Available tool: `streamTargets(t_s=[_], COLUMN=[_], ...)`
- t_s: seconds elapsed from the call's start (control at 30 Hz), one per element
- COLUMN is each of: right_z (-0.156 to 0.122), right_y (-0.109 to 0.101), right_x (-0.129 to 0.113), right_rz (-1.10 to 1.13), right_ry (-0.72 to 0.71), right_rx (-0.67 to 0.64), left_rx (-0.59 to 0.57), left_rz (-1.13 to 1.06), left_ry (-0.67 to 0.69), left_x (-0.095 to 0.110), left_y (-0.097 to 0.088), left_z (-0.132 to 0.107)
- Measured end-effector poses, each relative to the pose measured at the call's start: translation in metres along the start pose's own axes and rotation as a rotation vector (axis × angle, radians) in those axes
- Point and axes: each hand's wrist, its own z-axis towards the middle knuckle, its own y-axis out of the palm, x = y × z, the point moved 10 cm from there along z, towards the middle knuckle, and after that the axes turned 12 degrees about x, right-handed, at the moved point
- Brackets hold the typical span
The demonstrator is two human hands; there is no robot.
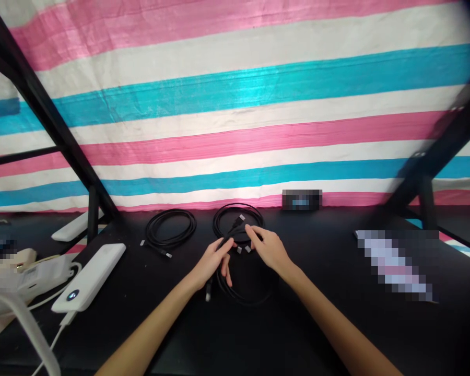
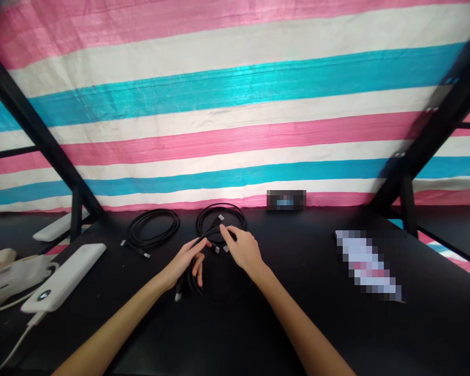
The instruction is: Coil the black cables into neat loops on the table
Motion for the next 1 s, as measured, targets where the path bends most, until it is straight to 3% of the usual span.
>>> streamTargets(t_s=[0.2,0.47,0.73,1.0], right_z=[-0.009,-0.006,-0.012,-0.011], right_y=[0.012,0.008,0.010,0.007], right_x=[-0.019,-0.037,-0.039,-0.040], right_rz=[0.086,0.402,0.249,0.287], right_ry=[-0.045,-0.038,-0.093,-0.070], right_rx=[-0.067,-0.138,-0.068,-0.074], left_rx=[-0.030,-0.021,-0.271,-0.258], left_rz=[0.059,0.004,-0.117,-0.396], left_ry=[-0.030,0.066,-0.116,-0.236], left_x=[-0.009,0.019,0.005,0.004], left_y=[0.005,-0.001,0.014,0.017], left_z=[0.001,-0.004,-0.014,-0.013])
